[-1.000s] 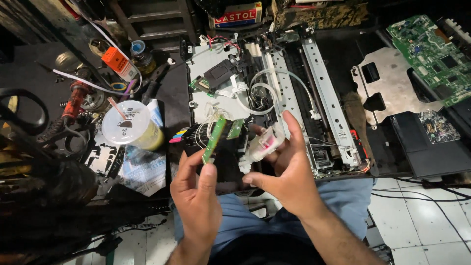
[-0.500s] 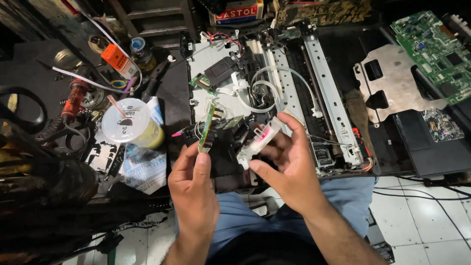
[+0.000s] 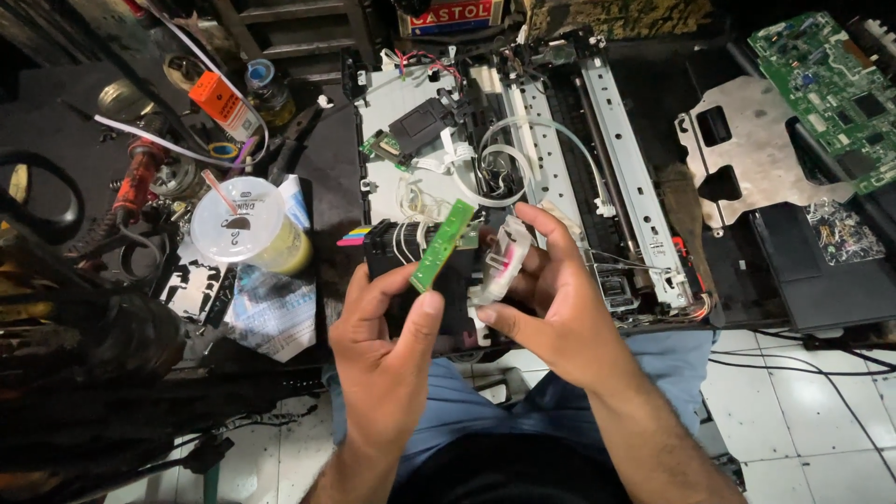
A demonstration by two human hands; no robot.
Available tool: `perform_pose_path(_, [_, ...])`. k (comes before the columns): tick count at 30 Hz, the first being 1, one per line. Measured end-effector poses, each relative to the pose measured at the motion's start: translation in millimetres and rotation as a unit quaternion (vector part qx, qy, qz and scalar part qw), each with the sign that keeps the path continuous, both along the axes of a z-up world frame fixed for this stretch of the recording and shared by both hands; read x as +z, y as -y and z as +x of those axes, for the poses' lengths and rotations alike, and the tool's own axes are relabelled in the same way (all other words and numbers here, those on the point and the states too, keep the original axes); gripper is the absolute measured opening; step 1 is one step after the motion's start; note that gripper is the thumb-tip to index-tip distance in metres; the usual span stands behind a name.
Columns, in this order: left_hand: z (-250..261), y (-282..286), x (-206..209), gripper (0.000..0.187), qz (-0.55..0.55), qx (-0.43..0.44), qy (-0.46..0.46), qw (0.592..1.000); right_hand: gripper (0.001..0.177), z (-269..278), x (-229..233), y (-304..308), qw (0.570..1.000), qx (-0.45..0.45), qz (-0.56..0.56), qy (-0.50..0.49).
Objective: The person cleans a green circuit board with a brush, then sets it aside. They then pick up a small white plastic component with attached wires and a green circuit board, cleaning it with the brush as well.
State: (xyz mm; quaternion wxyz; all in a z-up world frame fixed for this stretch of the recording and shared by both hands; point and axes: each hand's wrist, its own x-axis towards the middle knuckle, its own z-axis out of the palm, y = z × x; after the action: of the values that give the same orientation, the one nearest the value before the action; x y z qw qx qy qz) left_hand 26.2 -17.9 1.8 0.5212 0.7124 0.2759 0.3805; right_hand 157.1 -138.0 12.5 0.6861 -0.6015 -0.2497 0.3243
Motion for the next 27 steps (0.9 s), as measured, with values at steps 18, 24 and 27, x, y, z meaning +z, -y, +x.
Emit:
perform_pose_path(18, [3.1,9.9,36.9,0.031,-0.039,-0.032,-0.026,0.998,0.102,6.0,1.0,3.5,1.0,-0.004,0.005,-0.013])
perform_pose_path(24, [-0.3,6.6,41.6,0.036,-0.015,-0.08,-0.047,0.996,0.096,14.5,4.0,6.4,1.0,0.019,0.008,0.011])
perform_pose_path(27, [1.1,4.0,31.6,0.041,-0.031,-0.092,-0.038,0.995,0.096,14.5,8.1,6.8,0.999,0.012,-0.034,0.012])
